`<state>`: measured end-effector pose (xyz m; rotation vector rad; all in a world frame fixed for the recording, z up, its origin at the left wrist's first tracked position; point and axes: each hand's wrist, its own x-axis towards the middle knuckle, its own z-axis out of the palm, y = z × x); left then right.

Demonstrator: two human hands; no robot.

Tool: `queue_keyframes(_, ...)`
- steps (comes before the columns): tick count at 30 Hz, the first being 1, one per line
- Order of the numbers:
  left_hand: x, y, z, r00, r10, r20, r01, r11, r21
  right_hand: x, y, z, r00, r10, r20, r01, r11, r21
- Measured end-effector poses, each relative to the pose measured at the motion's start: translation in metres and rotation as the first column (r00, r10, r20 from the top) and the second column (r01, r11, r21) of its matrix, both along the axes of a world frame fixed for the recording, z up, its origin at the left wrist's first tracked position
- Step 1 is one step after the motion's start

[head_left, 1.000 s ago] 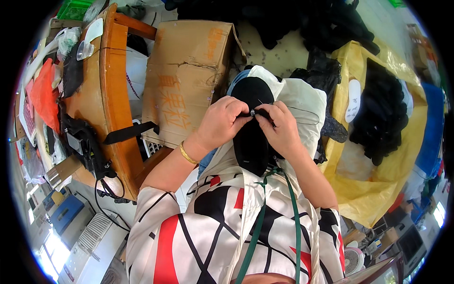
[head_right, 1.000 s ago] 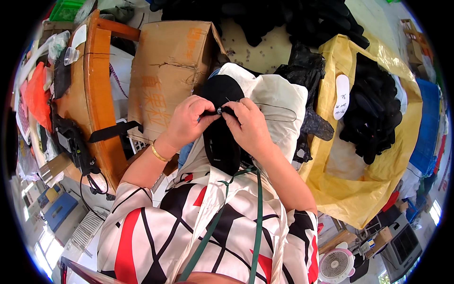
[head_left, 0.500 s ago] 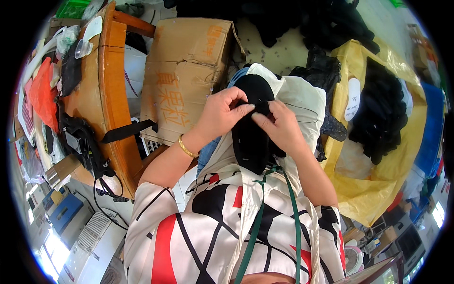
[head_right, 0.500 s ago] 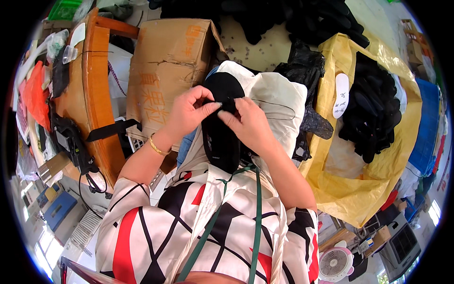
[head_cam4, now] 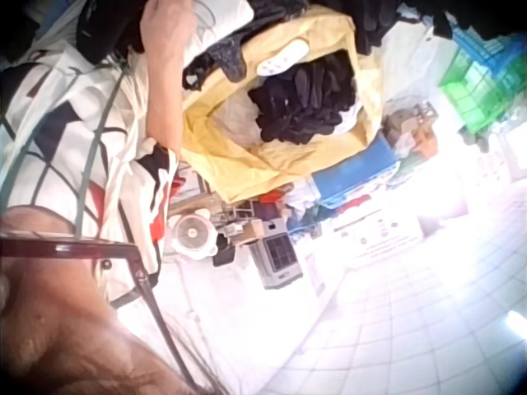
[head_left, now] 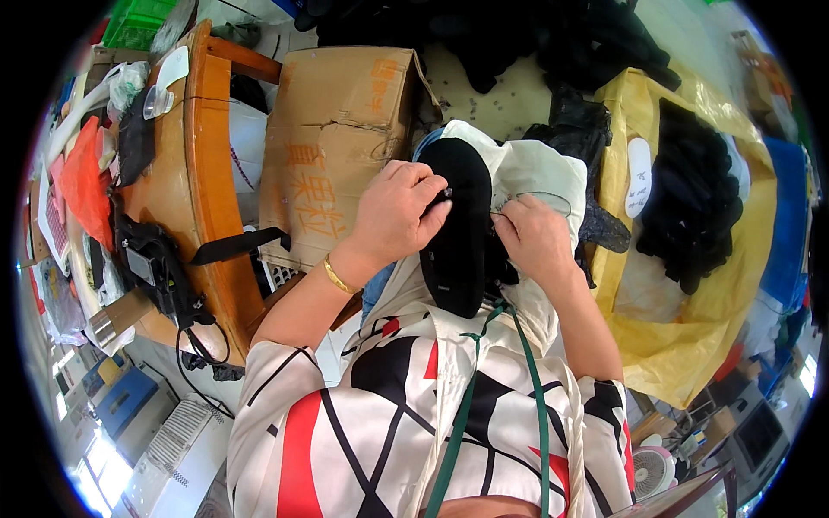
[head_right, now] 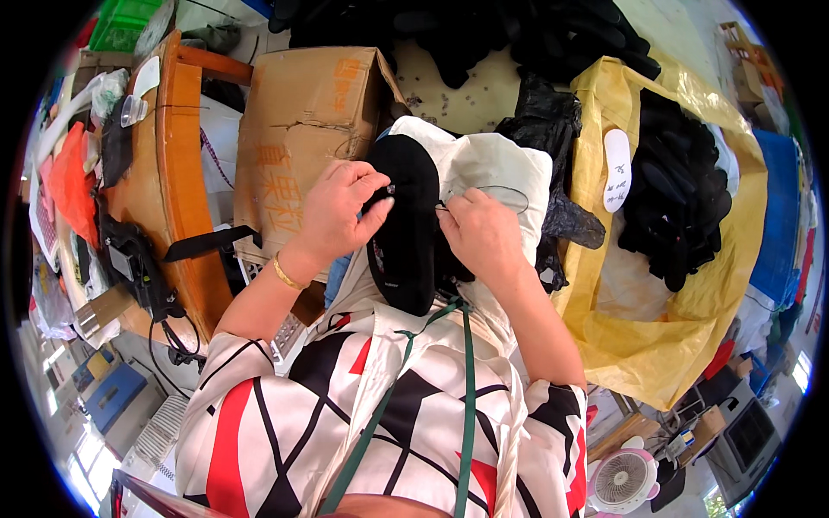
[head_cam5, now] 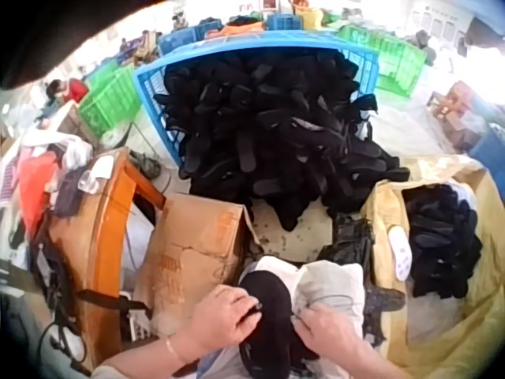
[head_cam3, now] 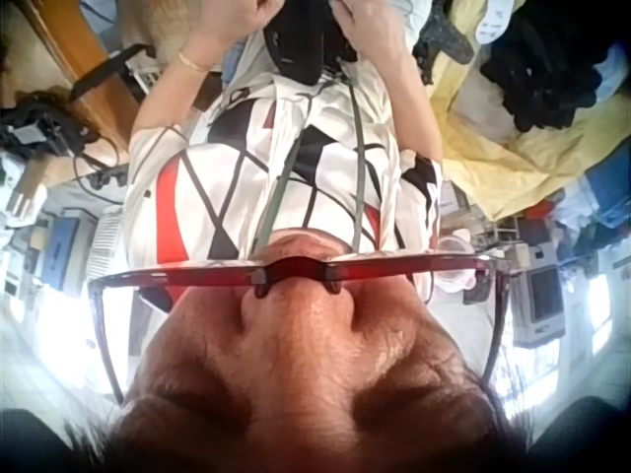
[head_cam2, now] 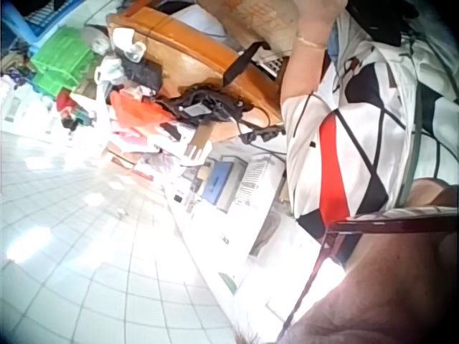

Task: The person sits and sews a black slip-on shoe using a needle and thread. They repeatedly insert the needle into the shoe's upper and pull the thread through to secure the material. The person handles the shoe and thread by hand, working on the shoe resting on their lap.

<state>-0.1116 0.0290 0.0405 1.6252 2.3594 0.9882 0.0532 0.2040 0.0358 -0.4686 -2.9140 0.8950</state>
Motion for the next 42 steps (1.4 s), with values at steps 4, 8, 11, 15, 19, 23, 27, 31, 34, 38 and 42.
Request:
queue_keyframes(4,0.006,-0.001,0.01,0.993,-0.026,-0.111,0.01,0.99,-0.139,0.008,0.0,-0.002,0.998,0.065,0.02,-0.063,0.994,-0.085)
queue_keyframes(8,0.016,0.001,-0.007,0.99,0.011,-0.139,-0.036,0.983,-0.182,0.019,-0.007,-0.011,0.993,0.024,0.111,-0.032,0.997,0.066)
queue_keyframes(11,0.017,0.003,-0.017,0.986,0.032,-0.162,-0.053,0.991,-0.126,0.008,-0.006,-0.008,0.988,-0.15,0.029,0.147,0.985,0.088)
queue_keyframes(15,0.018,0.008,-0.021,0.978,0.054,-0.202,-0.062,0.997,-0.035,-0.021,-0.018,0.01,0.835,-0.396,-0.381,0.15,0.831,-0.536)
queue_keyframes(19,0.019,0.009,-0.02,0.971,0.072,-0.23,-0.09,0.994,-0.068,-0.036,-0.055,-0.001,0.767,-0.574,-0.287,-0.262,0.128,-0.957)
queue_keyframes(23,0.017,0.004,-0.03,0.934,0.064,-0.352,-0.077,0.997,-0.022,-0.024,-0.068,-0.004,0.741,-0.665,-0.099,-0.242,-0.126,-0.962)
queue_keyframes(27,0.018,0.002,-0.032,0.932,0.041,-0.359,-0.063,0.997,-0.051,-0.001,-0.088,0.001,0.714,-0.695,-0.087,-0.146,-0.027,-0.989)
queue_keyframes(31,0.019,0.003,-0.035,0.937,0.01,-0.349,-0.014,1.0,-0.007,0.019,-0.099,0.001,0.749,-0.634,-0.191,-0.153,0.115,-0.982)
queue_keyframes(34,0.015,0.004,-0.032,0.964,0.025,-0.265,-0.034,0.999,-0.03,0.023,-0.079,0.001,0.802,-0.485,-0.348,-0.13,0.426,-0.895)
queue_keyframes(38,0.012,0.001,-0.016,0.995,0.086,-0.047,-0.089,0.994,-0.063,0.027,-0.047,0.031,0.785,-0.265,-0.56,0.004,0.906,-0.424)
queue_keyframes(42,0.009,0.002,-0.002,0.991,0.118,0.059,-0.108,0.983,-0.146,0.081,-0.04,0.031,0.912,0.0,-0.411,-0.054,0.991,-0.12)
